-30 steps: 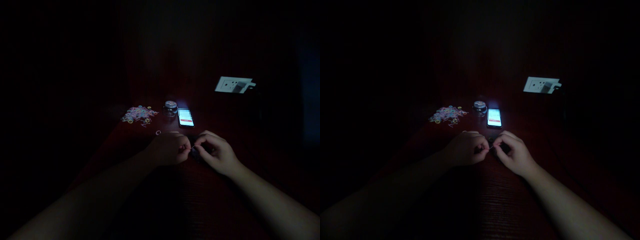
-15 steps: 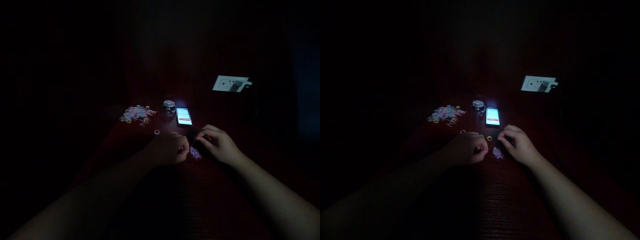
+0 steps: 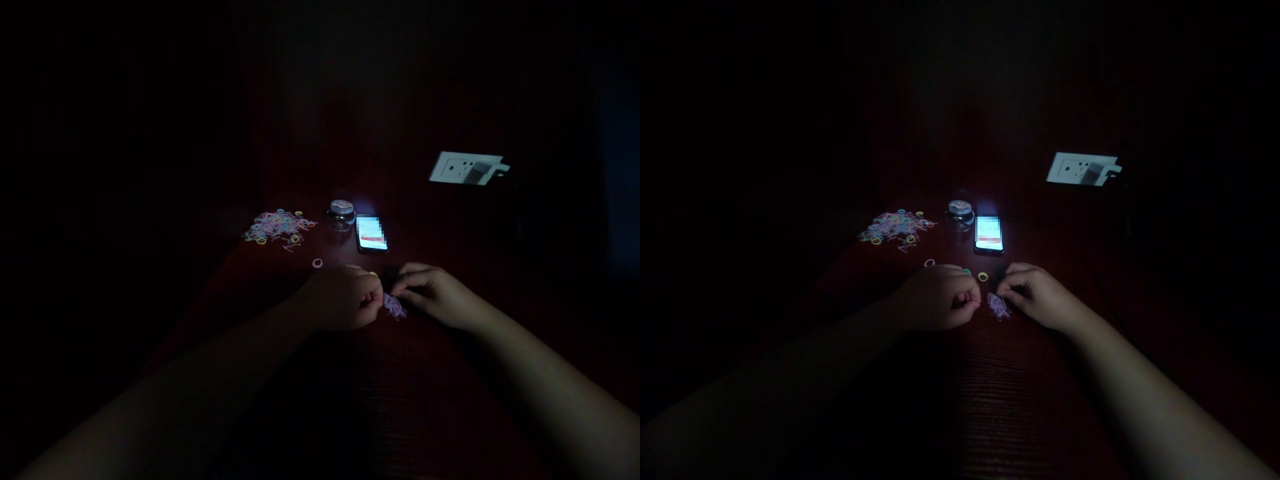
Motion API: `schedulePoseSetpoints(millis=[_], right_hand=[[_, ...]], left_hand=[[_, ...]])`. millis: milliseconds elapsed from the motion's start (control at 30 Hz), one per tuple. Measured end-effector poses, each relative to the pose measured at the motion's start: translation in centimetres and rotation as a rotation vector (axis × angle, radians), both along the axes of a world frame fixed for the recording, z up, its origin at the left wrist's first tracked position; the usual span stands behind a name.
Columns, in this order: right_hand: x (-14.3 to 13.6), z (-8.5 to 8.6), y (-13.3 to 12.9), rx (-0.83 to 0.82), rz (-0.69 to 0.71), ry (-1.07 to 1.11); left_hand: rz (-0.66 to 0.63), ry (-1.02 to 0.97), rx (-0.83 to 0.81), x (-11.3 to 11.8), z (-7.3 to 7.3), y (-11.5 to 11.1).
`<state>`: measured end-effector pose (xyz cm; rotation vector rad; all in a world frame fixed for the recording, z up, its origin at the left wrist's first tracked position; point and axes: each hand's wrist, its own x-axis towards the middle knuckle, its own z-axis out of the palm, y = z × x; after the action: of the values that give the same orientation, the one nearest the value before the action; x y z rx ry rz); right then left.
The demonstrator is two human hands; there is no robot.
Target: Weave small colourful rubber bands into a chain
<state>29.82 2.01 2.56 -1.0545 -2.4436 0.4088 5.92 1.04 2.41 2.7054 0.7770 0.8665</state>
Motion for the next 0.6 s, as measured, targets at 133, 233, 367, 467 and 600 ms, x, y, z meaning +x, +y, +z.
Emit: schedulePoseSetpoints(millis=[133, 233, 367, 467, 600], right_hand=[[-0.12, 0.24, -0.2, -0.014, 0.004, 0.005], [-0.17, 0.48, -0.4, -0.032, 0.0, 0.042], [-0.15, 0.47, -0.38, -0.094, 0.023, 0.071], [-0.14, 0.29, -0.23, -0.119, 0.013, 0.084], [-0.16, 0.03, -0.12, -0.107, -0.011, 0.086]], left_hand=[[-0.002, 0.01, 0.006, -0.01, 0.02, -0.04], [0.003, 0.014, 0.0, -0.03, 0.03, -0.05], [-0.001, 0.016, -0.005, -0.08, 0.04, -0.02], [0.0, 0.034, -0.01, -0.11, 0.11, -0.09], [0.028, 0.075, -0.018, -0.28, 0.34, 0.0]])
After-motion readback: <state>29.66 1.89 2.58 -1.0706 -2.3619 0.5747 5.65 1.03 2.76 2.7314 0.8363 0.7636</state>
